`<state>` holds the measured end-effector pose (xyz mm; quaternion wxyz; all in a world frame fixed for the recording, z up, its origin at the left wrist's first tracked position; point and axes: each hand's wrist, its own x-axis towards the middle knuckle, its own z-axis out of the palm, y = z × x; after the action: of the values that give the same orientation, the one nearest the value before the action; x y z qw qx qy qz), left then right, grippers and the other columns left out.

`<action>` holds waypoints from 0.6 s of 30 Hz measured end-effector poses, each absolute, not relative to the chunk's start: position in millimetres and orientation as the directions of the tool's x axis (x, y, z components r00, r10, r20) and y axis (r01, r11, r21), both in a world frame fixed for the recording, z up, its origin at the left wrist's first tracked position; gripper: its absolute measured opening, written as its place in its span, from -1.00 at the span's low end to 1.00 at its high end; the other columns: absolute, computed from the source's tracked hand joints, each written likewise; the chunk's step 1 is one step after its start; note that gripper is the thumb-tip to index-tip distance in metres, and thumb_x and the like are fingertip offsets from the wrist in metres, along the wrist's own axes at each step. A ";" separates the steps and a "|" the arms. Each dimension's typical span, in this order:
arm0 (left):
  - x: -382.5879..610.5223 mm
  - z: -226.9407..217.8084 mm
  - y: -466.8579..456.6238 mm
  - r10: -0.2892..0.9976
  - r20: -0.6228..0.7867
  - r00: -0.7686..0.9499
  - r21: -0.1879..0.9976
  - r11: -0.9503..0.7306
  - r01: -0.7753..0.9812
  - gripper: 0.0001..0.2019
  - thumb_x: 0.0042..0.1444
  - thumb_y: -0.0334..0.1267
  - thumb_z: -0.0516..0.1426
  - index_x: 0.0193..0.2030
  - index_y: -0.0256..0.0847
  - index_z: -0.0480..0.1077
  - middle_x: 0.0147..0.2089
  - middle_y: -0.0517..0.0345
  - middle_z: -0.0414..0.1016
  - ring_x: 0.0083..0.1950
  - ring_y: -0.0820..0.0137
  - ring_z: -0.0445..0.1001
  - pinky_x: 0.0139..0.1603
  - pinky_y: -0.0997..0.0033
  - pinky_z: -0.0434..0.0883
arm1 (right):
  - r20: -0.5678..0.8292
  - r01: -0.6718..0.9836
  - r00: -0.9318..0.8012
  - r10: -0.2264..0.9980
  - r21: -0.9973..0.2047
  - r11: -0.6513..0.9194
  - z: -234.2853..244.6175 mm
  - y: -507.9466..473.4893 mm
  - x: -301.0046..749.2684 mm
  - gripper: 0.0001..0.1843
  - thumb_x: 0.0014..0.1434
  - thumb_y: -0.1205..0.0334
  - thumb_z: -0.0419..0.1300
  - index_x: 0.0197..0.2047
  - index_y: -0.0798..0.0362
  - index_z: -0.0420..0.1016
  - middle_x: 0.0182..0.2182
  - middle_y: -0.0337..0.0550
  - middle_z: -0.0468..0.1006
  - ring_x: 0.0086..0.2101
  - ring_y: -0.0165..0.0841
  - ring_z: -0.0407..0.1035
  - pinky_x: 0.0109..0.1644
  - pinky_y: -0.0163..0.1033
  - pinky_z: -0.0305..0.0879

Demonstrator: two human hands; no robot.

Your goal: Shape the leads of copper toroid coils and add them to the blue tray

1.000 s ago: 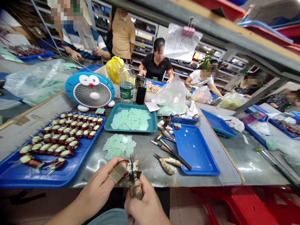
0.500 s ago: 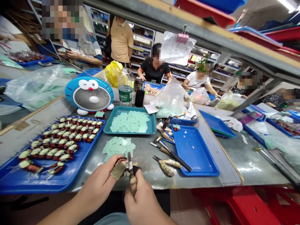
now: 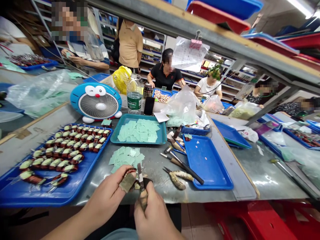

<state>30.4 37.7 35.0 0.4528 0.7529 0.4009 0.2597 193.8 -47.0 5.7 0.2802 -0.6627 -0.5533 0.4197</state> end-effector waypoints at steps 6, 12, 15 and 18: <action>30.3 37.4 36.4 0.864 0.041 0.501 0.889 -0.260 0.377 -0.84 0.40 -0.15 -0.02 -0.14 -0.12 0.30 -0.25 0.19 0.53 -0.23 0.27 0.49 -0.23 0.33 0.27 | -0.129 0.518 0.079 0.989 -0.842 -0.151 -2.3 -47.3 191.5 -0.80 0.30 0.28 0.07 -0.04 0.17 0.32 -0.25 -0.19 0.45 -0.28 -0.56 0.27 -0.17 -0.52 0.16; 34.4 27.8 29.5 0.925 0.060 0.375 0.844 -0.247 0.475 -0.86 0.32 -0.18 0.01 -0.15 -0.14 0.34 -0.30 0.13 0.54 -0.25 0.18 0.49 -0.27 0.29 0.25 | 0.110 0.736 0.173 0.979 -0.675 -0.055 -18.9 -47.0 186.9 -0.89 0.22 0.37 0.01 -0.19 0.15 0.31 -0.35 -0.20 0.41 -0.39 -0.52 0.20 -0.27 -0.44 0.04; 35.1 23.5 29.9 0.930 0.088 0.356 0.866 -0.248 0.434 -0.84 0.32 -0.15 0.04 -0.10 -0.16 0.34 -0.28 0.11 0.54 -0.25 0.19 0.49 -0.25 0.29 0.27 | 0.356 0.864 0.194 0.914 -0.503 0.012 -27.0 -43.2 184.6 -0.87 0.22 0.39 -0.03 -0.21 0.15 0.32 -0.34 -0.14 0.38 -0.33 -0.44 0.22 -0.23 -0.40 0.05; 36.0 24.1 33.9 0.900 0.002 0.435 0.974 -0.100 0.204 -0.70 0.43 0.01 -0.03 -0.04 -0.17 0.36 -0.34 0.16 0.49 -0.28 0.26 0.47 -0.19 0.31 0.33 | 0.433 0.894 0.123 0.893 -0.440 0.091 -23.5 -37.5 187.1 -0.76 0.32 0.34 -0.03 -0.01 0.14 0.36 -0.24 -0.09 0.40 -0.22 -0.40 0.28 -0.14 -0.37 0.17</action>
<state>36.0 33.9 24.1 0.5261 0.6638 0.4160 0.3309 187.1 -37.5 -23.5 0.3266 -0.6743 -0.6623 -0.0005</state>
